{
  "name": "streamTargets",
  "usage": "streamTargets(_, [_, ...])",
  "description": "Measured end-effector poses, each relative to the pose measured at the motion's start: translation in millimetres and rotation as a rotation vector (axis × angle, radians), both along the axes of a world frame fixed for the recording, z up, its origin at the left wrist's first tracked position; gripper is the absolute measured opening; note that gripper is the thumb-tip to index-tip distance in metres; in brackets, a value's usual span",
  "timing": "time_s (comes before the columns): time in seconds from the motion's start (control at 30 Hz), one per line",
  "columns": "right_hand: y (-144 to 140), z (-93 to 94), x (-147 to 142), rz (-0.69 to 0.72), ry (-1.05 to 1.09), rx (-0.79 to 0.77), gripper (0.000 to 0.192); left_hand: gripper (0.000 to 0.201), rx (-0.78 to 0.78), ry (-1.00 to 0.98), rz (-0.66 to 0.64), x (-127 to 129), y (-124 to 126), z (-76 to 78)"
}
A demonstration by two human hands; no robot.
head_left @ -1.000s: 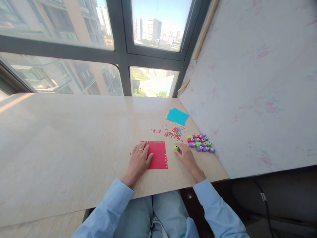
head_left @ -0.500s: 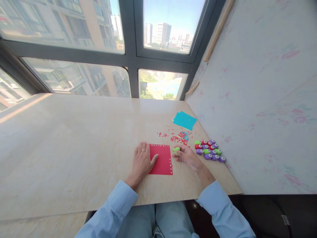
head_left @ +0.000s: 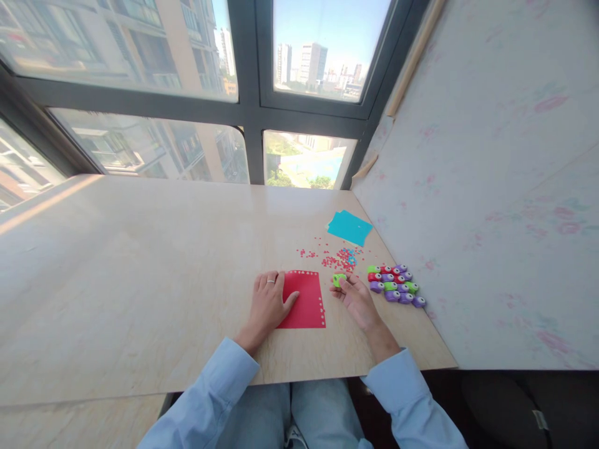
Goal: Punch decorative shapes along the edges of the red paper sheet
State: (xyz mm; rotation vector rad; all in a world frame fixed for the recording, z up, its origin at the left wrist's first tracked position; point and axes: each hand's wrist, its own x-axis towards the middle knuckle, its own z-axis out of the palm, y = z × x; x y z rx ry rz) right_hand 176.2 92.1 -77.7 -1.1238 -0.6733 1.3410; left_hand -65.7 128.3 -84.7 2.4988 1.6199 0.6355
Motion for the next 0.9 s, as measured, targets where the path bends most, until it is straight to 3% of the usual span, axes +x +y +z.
streamTargets(0.17, [-2.8,2.0,1.2,0.000,0.013,0.022,0.050,0.045,-0.099,-0.196,-0.046,-3.6,1.4,-1.1])
streamTargets(0.3, [-2.3,-2.2,-0.3,-0.002,-0.036,0.056,0.050,0.031,-0.250,-0.593,-0.049,-6.2,1.5,3.2])
streamTargets(0.4, [-2.1,-7.0,-0.6,0.012,-0.061,0.052,0.053,0.038,-0.355,-0.891,0.036,-7.4,1.5,10.7])
streamTargets(0.5, [-4.3,-8.8,0.3,0.037,-0.034,0.026,0.051,0.051,-0.469,-1.060,0.060,-7.9,2.0,18.2])
streamTargets(0.63, [-13.4,-5.4,1.7,0.067,0.094,-0.039,0.046,0.064,-0.557,-1.138,0.061,-8.1,3.9,21.4])
streamTargets(0.9, [-26.5,16.6,11.8,0.147,0.137,-0.225,0.032,0.088,-0.528,-1.065,0.090,-10.9,7.8,16.3])
